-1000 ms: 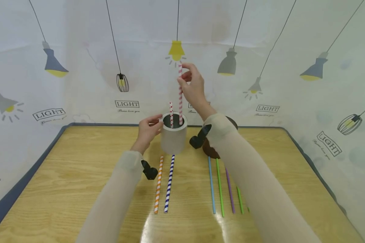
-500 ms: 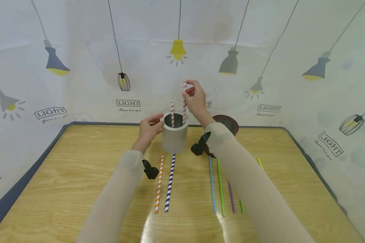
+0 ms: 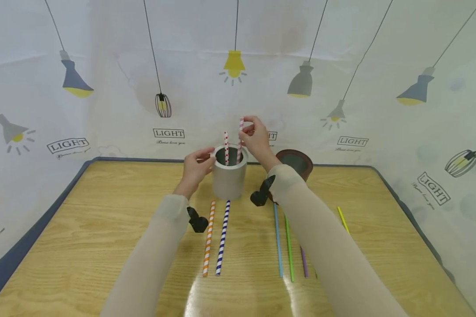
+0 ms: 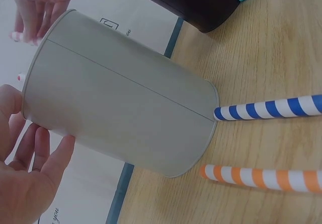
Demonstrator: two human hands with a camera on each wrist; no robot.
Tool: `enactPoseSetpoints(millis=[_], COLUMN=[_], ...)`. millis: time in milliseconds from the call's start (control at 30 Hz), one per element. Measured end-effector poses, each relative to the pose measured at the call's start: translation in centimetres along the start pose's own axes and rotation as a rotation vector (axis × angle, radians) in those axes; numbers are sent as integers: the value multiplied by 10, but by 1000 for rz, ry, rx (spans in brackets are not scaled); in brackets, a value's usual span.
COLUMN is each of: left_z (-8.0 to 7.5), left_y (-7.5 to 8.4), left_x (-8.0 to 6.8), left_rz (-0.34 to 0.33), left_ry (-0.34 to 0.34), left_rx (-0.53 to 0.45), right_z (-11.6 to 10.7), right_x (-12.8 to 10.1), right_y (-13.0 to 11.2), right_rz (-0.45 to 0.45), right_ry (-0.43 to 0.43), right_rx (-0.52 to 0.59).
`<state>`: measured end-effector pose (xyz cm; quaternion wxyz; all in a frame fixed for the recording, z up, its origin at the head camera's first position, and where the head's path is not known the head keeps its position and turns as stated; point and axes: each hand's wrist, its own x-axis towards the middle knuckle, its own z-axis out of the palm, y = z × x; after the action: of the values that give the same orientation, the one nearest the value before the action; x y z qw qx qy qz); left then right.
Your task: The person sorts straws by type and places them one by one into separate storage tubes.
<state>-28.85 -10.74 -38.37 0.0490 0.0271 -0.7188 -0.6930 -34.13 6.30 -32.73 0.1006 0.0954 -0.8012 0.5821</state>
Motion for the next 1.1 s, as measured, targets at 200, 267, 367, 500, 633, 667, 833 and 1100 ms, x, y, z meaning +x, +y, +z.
enactPoseSetpoints(millis=[200, 267, 367, 500, 633, 667, 833, 1100], left_z=[0, 1, 1, 1, 1, 1, 1, -1], left_y=[-1, -1, 0, 1, 2, 1, -1, -5], left_x=[1, 1, 1, 1, 1, 1, 2, 3], left_rz=[1, 2, -3, -16, -19, -19, -10, 18], left_ry=[-2, -2, -2, -1, -1, -2, -2, 11], left_rx=[8, 3, -4, -11, -20, -19, -3, -37], right_z=[2, 3, 3, 3, 4, 4, 5, 8], right_x=[0, 1, 2, 4, 4, 4, 4, 4], right_y=[2, 2, 4, 6, 6, 5, 4, 6], right_rz=[79, 116, 158, 178, 194, 197, 197, 200], right_ry=[-55, -72, -89, -117, -134, -137, -142, -142], right_rx=[-13, -19, -36, -87, -109, -111, -143, -182])
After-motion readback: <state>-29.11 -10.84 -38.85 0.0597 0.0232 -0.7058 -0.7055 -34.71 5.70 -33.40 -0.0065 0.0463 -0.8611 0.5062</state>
